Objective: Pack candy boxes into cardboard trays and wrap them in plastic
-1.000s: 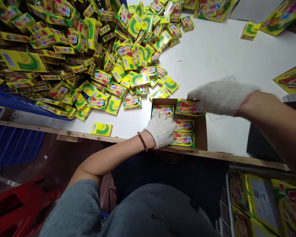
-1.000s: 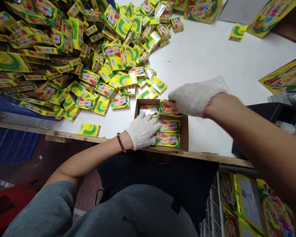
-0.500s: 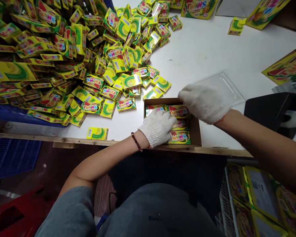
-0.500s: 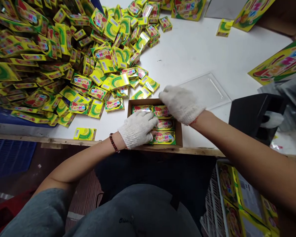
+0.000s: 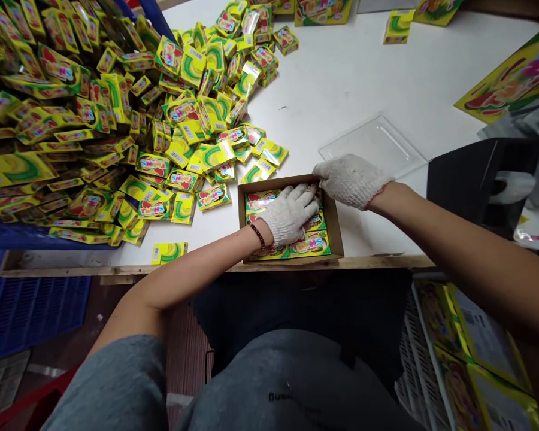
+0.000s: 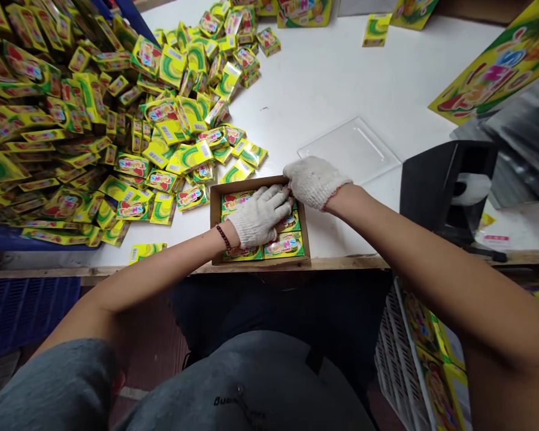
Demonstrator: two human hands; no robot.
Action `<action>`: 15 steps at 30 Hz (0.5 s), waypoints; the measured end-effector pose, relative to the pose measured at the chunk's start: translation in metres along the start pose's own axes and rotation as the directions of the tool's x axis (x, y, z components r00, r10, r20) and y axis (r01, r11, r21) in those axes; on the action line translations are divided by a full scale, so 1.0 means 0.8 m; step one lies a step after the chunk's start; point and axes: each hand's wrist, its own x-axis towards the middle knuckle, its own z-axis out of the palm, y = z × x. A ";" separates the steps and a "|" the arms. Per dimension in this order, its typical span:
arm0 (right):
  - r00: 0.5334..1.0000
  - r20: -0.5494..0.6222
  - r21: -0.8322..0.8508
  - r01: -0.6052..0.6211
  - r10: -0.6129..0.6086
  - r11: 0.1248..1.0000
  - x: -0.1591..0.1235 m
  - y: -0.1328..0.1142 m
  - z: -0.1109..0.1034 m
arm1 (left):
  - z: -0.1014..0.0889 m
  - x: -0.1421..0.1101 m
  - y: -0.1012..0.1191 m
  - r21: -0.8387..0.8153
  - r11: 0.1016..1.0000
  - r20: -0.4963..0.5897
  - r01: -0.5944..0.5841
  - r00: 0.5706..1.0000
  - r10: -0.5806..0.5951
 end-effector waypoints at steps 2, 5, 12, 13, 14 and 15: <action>1.000 0.009 0.013 0.003 -0.003 1.000 0.000 0.001 -0.001 | -0.004 0.000 -0.001 -0.007 1.000 0.036 -0.001 0.999 0.001; 0.999 0.040 0.014 0.020 -0.021 1.000 0.001 0.006 0.000 | -0.010 0.001 -0.001 -0.042 0.999 0.060 -0.027 0.998 0.029; 0.999 0.007 0.098 0.032 -0.033 0.995 0.006 0.014 0.007 | -0.008 -0.002 0.004 0.006 0.999 0.053 -0.046 0.998 0.045; 0.999 0.016 0.092 0.028 -0.030 0.995 0.007 0.015 0.007 | -0.009 -0.002 0.002 -0.017 0.998 0.050 -0.054 0.997 0.055; 0.999 0.025 0.079 0.027 -0.029 0.997 0.008 0.015 0.007 | -0.010 -0.001 0.000 -0.048 0.997 0.047 -0.061 0.997 0.063; 0.999 0.033 0.061 0.031 -0.033 0.998 0.009 0.016 0.008 | -0.011 0.001 -0.003 -0.082 0.995 0.045 -0.064 0.997 0.068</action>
